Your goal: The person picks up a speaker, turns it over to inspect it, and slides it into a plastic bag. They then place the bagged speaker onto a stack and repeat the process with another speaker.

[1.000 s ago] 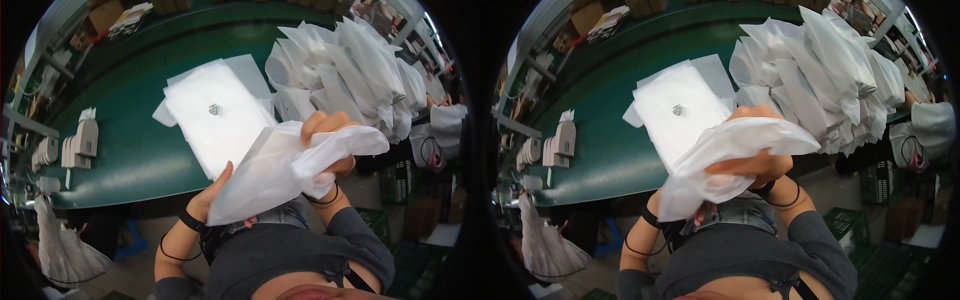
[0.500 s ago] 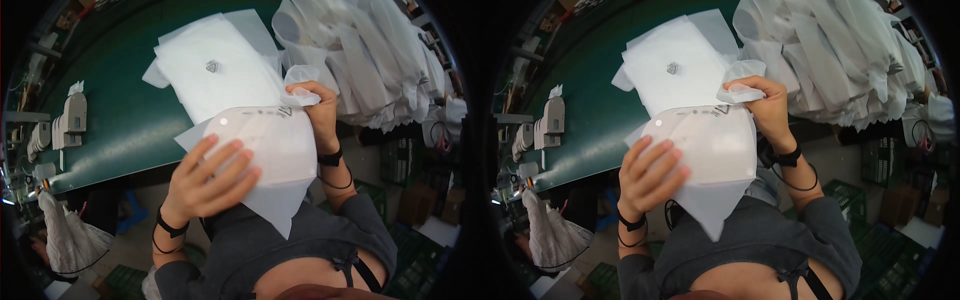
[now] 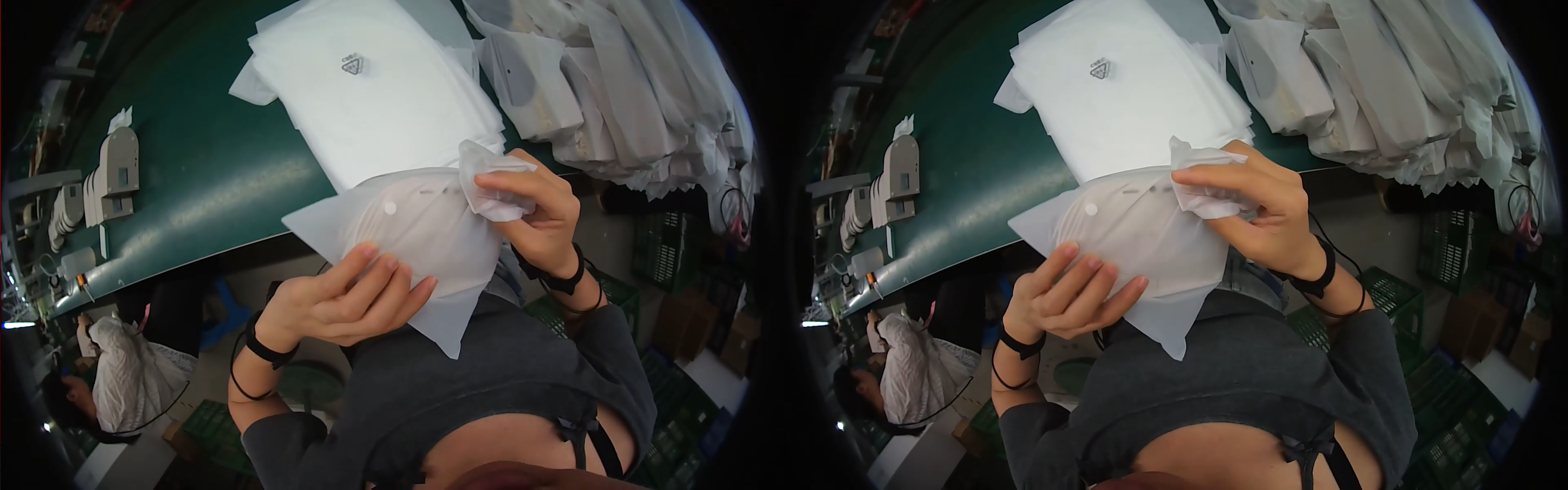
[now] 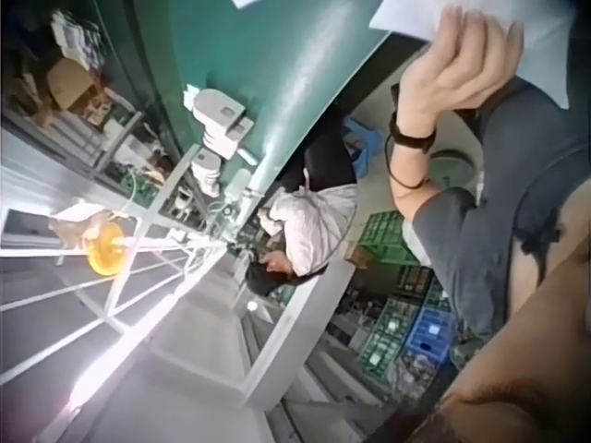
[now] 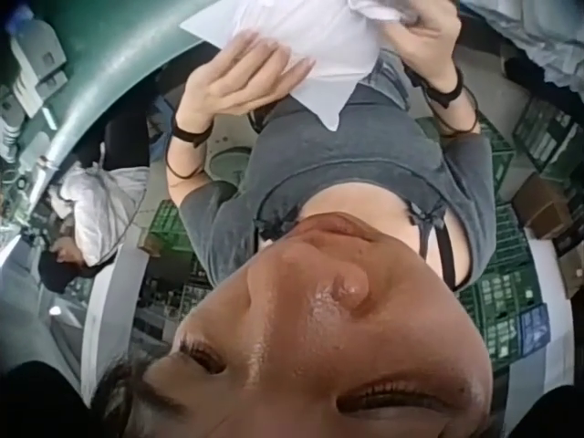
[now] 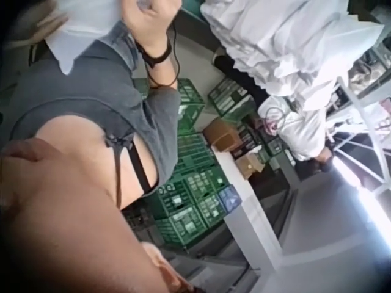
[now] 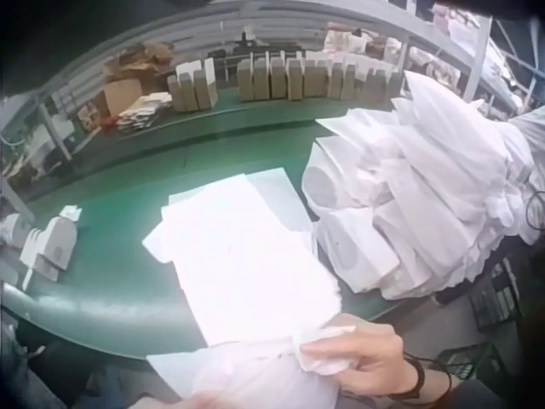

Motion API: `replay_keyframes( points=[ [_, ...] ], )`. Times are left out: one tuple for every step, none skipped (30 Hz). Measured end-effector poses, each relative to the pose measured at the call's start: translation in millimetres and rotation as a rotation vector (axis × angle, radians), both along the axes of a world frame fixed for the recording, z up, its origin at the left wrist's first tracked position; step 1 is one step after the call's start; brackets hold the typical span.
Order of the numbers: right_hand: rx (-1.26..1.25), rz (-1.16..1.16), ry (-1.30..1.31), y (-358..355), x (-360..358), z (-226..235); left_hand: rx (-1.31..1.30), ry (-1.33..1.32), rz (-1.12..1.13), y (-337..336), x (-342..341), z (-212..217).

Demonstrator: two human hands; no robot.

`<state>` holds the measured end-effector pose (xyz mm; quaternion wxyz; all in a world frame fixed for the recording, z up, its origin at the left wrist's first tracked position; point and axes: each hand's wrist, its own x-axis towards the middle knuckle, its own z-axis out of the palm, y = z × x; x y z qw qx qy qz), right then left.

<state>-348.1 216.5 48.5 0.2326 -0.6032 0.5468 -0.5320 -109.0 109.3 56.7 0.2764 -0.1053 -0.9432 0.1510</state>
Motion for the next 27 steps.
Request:
replay_keyframes(
  points=[
    [0.001, 0.002, -0.014, 1.3, 1.6, -0.6, 0.016, -0.008, 0.002, -1.2, 1.8, 0.1],
    [-0.008, 0.059, -0.019, 2.2, 2.3, 0.6, 0.032, -0.017, 0.006, -2.4, 3.5, 0.1],
    [-0.017, 0.117, -0.026, 2.8, 2.8, 2.5, 0.049, -0.026, 0.010, -3.5, 5.3, -0.1],
    [-0.028, 0.175, -0.033, 3.0, 4.2, 4.1, 0.050, -0.043, 0.014, -4.8, 6.9, -0.8],
    [-0.028, 0.179, -0.050, 3.1, 6.4, 6.2, 0.104, -0.006, -0.013, -6.3, 8.3, -2.1],
    [-0.033, 0.231, 0.077, 2.9, 6.9, 10.9, 0.158, 0.038, -0.047, -9.1, 7.2, -3.4],
    [-0.038, 0.283, 0.206, 3.2, 8.0, 14.9, 0.212, 0.084, -0.082, -10.1, 6.9, -3.8],
    [-0.041, 0.333, 0.336, 4.2, 10.1, 16.7, 0.213, 0.078, -0.087, -9.1, 7.4, -3.3],
    [-0.039, 0.326, 0.334, 5.3, 14.5, 16.4, 0.236, 0.086, -0.074, -6.5, 8.3, -2.7],
    [-0.063, 0.297, 0.462, 6.0, 21.2, 15.4, 0.259, 0.095, -0.064, -3.0, 10.0, -1.9],
    [-0.090, 0.261, 0.602, 4.8, 25.1, 14.9, 0.275, 0.114, -0.062, -2.1, 8.0, -0.8],
    [-0.112, 0.221, 0.745, 4.4, 28.7, 13.8, 0.271, 0.125, -0.083, 0.1, 7.4, 1.7],
    [-0.106, 0.193, 0.769, 4.3, 30.5, 8.8, 0.328, 0.072, -0.041, 2.1, 6.2, 5.9],
    [-0.150, 0.163, 0.755, 3.4, 27.6, -1.0, 0.379, 0.026, -0.022, 0.8, 0.0, 8.6],
    [-0.193, 0.131, 0.744, 3.4, 23.4, -8.2, 0.429, -0.020, -0.009, 0.5, -5.4, 10.8],
    [-0.186, 0.065, 0.802, 4.5, 17.4, -10.1, 0.506, 0.077, 0.022, -1.7, -12.7, 6.3],
    [0.132, 0.139, 0.220, 11.3, 15.0, -12.2, 0.597, 0.169, 0.032, -3.2, -20.0, -1.3],
    [0.378, 0.204, -0.398, 15.5, 11.8, -12.4, 0.578, 0.374, 0.022, -0.1, -28.5, 1.2],
    [0.342, 0.123, -0.362, 22.3, 3.8, -10.2, 0.576, 0.578, 0.006, 3.5, -37.0, 6.0],
    [0.251, 0.031, -0.599, 31.0, -3.3, -6.7, 0.570, 0.635, -0.024, -1.3, -40.2, 14.7],
    [0.142, -0.021, -0.837, 35.5, -7.7, -4.6, 0.557, 0.691, -0.028, -7.0, -37.5, 20.8],
    [0.025, -0.044, -1.073, 37.8, -14.3, -2.3, 0.544, 0.707, -0.091, -11.1, -36.8, 21.5],
    [-0.017, -0.072, -1.046, 45.7, -26.0, 1.3, 0.721, 0.685, 0.017, -10.8, -37.4, 19.0],
    [-0.095, -0.213, -0.804, 58.8, -42.5, 5.9, 0.895, 0.647, 0.126, -10.5, -40.8, 16.9],
    [-0.167, -0.361, -0.570, 76.2, -54.8, 7.9, 1.062, 0.581, 0.238, -12.5, -42.3, 16.3],
    [-0.228, -0.399, -0.745, 107.8, -74.9, -12.0, 1.056, 0.573, 0.177, -14.9, -47.0, 16.4],
    [-0.291, -0.417, -0.919, 141.2, -99.0, -36.6, 1.128, 0.501, 0.179, -14.1, -53.9, 14.4]
  ],
)
